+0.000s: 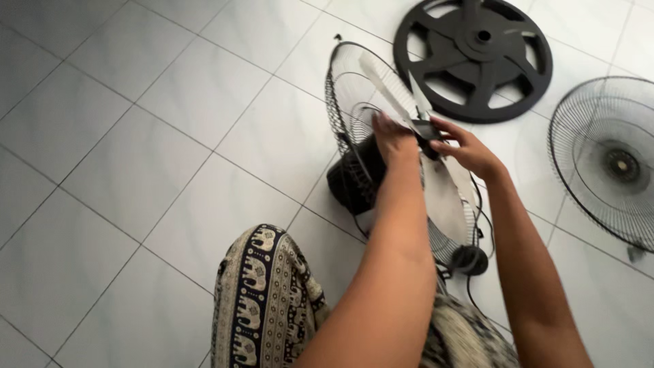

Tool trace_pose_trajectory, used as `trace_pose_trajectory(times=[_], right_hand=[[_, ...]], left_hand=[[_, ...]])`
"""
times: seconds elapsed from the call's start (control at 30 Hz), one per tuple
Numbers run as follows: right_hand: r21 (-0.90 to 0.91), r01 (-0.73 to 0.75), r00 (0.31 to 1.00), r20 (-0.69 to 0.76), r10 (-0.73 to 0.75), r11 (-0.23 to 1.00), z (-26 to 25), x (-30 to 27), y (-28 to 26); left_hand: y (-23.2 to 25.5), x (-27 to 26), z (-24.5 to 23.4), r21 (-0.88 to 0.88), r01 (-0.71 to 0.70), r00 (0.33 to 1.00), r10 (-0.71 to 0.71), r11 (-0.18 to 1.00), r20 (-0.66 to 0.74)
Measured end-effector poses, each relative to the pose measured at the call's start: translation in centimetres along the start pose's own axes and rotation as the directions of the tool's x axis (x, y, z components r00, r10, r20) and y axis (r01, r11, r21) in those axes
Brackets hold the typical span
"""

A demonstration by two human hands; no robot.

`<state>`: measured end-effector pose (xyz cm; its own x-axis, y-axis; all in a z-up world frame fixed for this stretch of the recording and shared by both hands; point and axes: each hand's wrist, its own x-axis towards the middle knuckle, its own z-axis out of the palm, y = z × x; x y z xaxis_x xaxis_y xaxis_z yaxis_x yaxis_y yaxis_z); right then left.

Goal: The person assembles a standing electric fan by hand. They attach the fan blades to the motor hub, secure them with a nut, and then attach the front and rear wire cages to complete the assembly.

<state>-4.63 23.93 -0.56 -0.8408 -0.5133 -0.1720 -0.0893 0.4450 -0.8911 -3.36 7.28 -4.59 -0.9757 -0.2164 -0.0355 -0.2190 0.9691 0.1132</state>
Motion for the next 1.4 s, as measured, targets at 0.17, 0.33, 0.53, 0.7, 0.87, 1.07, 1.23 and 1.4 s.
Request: trace_pose_trajectory(times=[0.17, 0.33, 0.53, 0.7, 0.87, 1.07, 1.23, 1.4], right_hand=[[0.038, 0.012, 0.990, 0.138, -0.017, 0.999, 0.0, -0.3, -0.5], [-0.063, -0.022, 0.988, 0.151, 0.031, 0.998, -0.1, -0.5, -1.1], [-0.070, 0.057, 0.986, 0.161, -0.045, 0.996, 0.6, -1.0, -2.3], [-0.074, 0.081, 0.984, 0.166, -0.068, 0.994, 0.1, -1.2, -2.6], [-0.059, 0.048, 0.989, 0.142, -0.039, 0.997, -0.2, -0.7, -2.0], [-0.026, 0.069, 0.991, 0.120, -0.066, 0.997, -0.2, -0.8, -1.3], [0.046, 0.095, 0.988, 0.116, -0.100, 0.994, -0.3, -0.9, -0.6], [0.115, 0.127, 0.980, 0.139, -0.142, 0.985, -1.2, -1.3, 1.6]], left_hand=[[0.8, -1.1, -0.9, -0.200, 0.037, 0.953, 0.026, 0.979, 0.302], [0.6, -3.1, -1.0, -0.202, 0.042, 0.982, -0.003, 0.978, 0.191], [1.2, -3.2, -3.3, -0.119, -0.033, 0.970, 0.061, 0.992, 0.234], [0.3, -2.9, -3.2, -0.105, -0.056, 0.958, 0.083, 0.993, 0.274], [0.4, -2.1, -1.9, -0.104, -0.087, 0.946, 0.115, 0.991, 0.304], [0.9, -1.8, -2.1, -0.094, -0.133, 0.934, 0.157, 0.987, 0.321], [1.1, -0.8, -2.2, -0.076, -0.120, 0.929, 0.139, 0.990, 0.342], [2.0, -1.1, -2.3, -0.079, -0.118, 0.914, 0.139, 0.990, 0.381]])
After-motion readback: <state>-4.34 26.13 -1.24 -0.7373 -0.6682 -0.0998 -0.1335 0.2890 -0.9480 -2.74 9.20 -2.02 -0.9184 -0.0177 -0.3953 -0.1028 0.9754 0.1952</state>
